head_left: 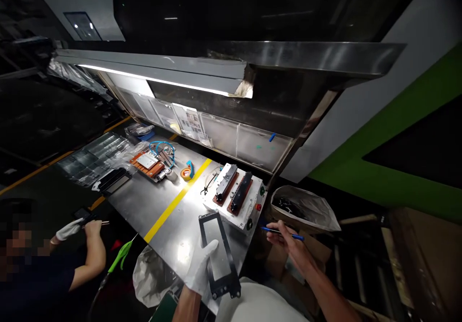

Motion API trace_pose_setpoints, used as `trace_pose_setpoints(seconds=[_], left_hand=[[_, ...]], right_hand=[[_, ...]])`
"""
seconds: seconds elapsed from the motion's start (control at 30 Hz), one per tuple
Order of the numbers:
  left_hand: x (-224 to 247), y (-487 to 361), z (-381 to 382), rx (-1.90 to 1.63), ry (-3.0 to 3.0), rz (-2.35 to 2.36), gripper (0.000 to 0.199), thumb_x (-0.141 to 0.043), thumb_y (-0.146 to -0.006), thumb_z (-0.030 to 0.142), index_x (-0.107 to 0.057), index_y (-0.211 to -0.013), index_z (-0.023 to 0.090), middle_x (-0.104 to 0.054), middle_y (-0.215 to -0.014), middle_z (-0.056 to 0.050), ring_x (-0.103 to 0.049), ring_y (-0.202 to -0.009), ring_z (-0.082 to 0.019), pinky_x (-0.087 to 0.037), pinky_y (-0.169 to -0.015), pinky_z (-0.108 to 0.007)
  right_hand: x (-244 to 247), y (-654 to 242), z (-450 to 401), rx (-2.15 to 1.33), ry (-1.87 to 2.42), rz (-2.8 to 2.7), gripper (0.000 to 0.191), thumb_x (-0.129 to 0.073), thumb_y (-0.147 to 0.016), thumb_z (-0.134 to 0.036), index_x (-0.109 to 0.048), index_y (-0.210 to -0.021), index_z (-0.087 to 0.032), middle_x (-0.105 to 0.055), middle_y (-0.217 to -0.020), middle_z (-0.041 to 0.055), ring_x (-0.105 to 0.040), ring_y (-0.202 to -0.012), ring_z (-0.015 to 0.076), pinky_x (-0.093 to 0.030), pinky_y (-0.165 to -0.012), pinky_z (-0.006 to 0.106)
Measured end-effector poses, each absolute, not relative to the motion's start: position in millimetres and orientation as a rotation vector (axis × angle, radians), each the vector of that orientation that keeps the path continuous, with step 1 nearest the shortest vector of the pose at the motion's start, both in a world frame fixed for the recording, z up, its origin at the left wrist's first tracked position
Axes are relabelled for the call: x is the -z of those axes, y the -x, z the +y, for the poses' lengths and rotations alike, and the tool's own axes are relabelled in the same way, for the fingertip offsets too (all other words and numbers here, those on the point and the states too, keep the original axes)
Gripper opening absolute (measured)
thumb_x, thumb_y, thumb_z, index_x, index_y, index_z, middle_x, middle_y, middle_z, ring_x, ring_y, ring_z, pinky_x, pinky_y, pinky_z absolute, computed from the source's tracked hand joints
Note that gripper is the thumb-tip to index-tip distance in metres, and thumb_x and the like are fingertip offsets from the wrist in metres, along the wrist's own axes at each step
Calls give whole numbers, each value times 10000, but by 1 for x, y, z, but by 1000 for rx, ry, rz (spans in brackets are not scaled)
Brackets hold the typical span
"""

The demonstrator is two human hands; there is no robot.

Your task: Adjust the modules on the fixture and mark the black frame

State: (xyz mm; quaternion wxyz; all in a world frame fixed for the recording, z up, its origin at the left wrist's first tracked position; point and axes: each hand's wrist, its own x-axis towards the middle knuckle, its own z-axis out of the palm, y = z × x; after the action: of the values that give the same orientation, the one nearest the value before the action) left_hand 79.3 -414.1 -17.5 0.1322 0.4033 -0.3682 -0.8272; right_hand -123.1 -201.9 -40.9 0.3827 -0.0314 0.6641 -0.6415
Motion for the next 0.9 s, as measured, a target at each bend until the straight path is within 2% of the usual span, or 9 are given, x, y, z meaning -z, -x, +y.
trace_pose_setpoints(seconds=[0.1,0.17,0.37,0.53,0.63,0.83,0.9], left_hand=[[-11,-61,-408,2597,-981,-1281,585,-733,-865,317,-540,-1408,220,-749,-1211,-111,-709,-1113,-299,-545,-1029,-470],[-27,-50,-405,2636,-857,-1498,575,-747,-854,323,-570,-1388,201,-744,-1229,-116,-692,-1136,-301,-526,-1048,-452],[-49,-29,-395,2602,-659,-1901,619,-798,-808,391,-600,-1356,183,-709,-1331,-121,-651,-1211,-312,-499,-1076,-413],[-46,-32,-394,2632,-649,-1926,671,-801,-810,387,-568,-1406,183,-691,-1369,-128,-639,-1241,-322,-494,-1095,-435],[-45,-35,-396,2630,-655,-1929,743,-807,-808,373,-508,-1464,194,-682,-1386,-129,-641,-1239,-322,-498,-1090,-449],[-47,-37,-395,2608,-606,-1944,650,-784,-839,335,-552,-1433,210,-667,-1418,-92,-620,-1278,-286,-454,-1149,-400],[-47,-38,-395,2609,-614,-1954,659,-787,-836,344,-547,-1434,207,-674,-1405,-94,-625,-1271,-296,-476,-1122,-399]], right_hand=[[7,122,-208,1727,319,1829,452,-608,-925,-647,-696,-891,-204,-679,-799,29,-641,-839,209,-494,-878,357],[-7,123,-212,1769,411,1943,433,-591,-949,-616,-647,-810,-210,-594,-699,-1,-566,-751,181,-454,-797,330],[-13,126,-220,1836,386,1934,450,-672,-873,-640,-623,-804,-197,-486,-637,-26,-435,-613,138,-338,-586,280],[-6,125,-221,1826,341,1948,457,-657,-879,-646,-596,-829,-195,-368,-615,-59,-322,-566,109,-243,-532,262],[-6,125,-222,1788,353,1987,471,-641,-884,-656,-597,-827,-190,-342,-611,-63,-299,-558,102,-229,-519,258],[-14,125,-222,1739,353,2069,516,-615,-872,-700,-603,-815,-187,-344,-589,-59,-313,-550,107,-255,-504,255],[-17,126,-221,1759,317,2116,529,-608,-866,-713,-615,-821,-186,-357,-586,-54,-319,-555,113,-268,-508,259]])
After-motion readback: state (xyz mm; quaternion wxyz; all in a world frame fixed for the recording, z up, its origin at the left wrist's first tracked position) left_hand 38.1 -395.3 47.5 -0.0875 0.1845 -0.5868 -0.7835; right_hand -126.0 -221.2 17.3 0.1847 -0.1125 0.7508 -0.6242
